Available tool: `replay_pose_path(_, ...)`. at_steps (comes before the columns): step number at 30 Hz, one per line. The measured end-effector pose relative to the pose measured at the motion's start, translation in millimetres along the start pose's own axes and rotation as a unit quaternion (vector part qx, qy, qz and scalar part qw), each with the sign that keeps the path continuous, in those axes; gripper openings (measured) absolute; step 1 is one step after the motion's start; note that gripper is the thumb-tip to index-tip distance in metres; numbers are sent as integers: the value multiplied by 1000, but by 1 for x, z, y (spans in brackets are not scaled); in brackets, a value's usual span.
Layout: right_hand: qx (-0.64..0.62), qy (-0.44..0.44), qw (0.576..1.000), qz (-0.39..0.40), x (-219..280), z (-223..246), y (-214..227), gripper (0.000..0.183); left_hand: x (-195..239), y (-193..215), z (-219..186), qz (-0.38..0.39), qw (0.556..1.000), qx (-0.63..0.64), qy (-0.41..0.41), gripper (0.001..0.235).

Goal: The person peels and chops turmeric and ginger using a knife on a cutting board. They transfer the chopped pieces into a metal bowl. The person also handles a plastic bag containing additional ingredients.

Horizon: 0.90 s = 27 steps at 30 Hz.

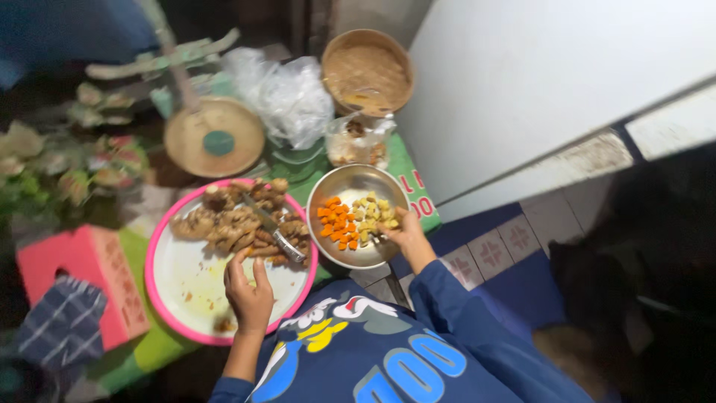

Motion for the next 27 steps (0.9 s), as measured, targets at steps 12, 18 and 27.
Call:
replay_pose_path(12,245,176,953,0,-23,1,-31,36,28,55,80,-222,965,27,138,22)
replay_pose_path(18,431,216,862,156,10,-68,-62,31,69,69,126,-182,959,-26,217,23)
replay_pose_path(27,783,178,477,358,61,-220,-76,36,98,59,177,16,986,-108,128,25)
Point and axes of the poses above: each hand's wrist, its own x-axis away from the middle knuckle, its own y-axis out of the back of the hand, z = x × y, the point moved 2 cm from there along -x, towards the middle knuckle, and after that the axes turned 1 degree about -y, right-handed, at the moved point
